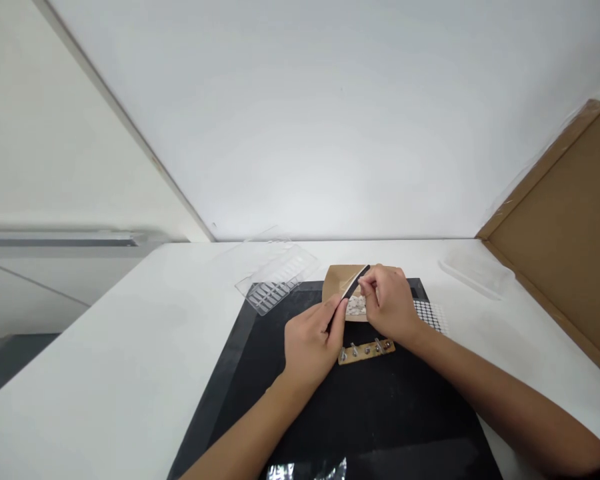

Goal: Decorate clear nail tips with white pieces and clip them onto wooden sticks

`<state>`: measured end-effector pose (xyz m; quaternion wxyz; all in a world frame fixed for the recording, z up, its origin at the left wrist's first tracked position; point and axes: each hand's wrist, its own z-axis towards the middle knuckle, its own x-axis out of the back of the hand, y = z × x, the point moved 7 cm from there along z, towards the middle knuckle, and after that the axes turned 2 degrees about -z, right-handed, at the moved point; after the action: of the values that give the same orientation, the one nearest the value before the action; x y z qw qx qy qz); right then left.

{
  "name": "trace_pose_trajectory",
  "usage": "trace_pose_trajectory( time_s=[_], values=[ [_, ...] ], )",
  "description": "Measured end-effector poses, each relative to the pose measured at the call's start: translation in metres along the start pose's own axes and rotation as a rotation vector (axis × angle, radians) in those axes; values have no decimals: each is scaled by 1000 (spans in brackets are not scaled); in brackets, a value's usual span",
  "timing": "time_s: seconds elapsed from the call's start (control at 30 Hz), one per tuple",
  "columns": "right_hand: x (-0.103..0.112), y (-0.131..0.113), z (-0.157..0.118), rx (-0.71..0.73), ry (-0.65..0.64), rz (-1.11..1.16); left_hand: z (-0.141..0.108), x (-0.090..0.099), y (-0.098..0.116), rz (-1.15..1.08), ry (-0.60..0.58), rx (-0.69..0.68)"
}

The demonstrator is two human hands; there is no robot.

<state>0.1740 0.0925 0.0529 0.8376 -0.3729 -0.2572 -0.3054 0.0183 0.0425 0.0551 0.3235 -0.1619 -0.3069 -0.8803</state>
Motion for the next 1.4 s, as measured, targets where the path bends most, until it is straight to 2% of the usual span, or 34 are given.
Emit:
trace_pose_trajectory(
  time_s=[0.1, 0.23, 0.33, 0.5, 0.63, 0.73, 0.87, 1.0, 1.13, 1.27, 1.4],
  values=[
    [-3, 0, 2, 24, -57, 33, 0, 0, 0, 1, 12, -9],
    [0, 4, 3, -31, -17, 16, 0, -2, -1, 3, -11, 2],
    [-6, -1, 2, 17, -86, 20, 0, -2, -3, 12, -11, 7],
    [-1, -2, 2, -65, -21, -2, -1, -1, -3, 32, 16, -6],
    [-5, -11, 2, 14, -85, 60, 1, 0, -3, 18, 24, 2],
    [1, -8, 3, -24, -31, 28, 1, 1, -2, 28, 31, -3],
    [1, -16, 3, 35, -76, 56, 1, 0, 0, 24, 13, 12],
    [7, -16, 3, -18, -1, 21, -1, 1, 1, 23, 29, 14],
    [1, -22, 2, 40, -59, 34, -2, -1, -2, 21, 7, 28],
    [6, -17, 3, 0, -9, 1, -1, 0, -2, 29, 5, 27],
    [3, -18, 2, 42, -71, 11, -1, -1, -2, 11, 12, 15]
  ],
)
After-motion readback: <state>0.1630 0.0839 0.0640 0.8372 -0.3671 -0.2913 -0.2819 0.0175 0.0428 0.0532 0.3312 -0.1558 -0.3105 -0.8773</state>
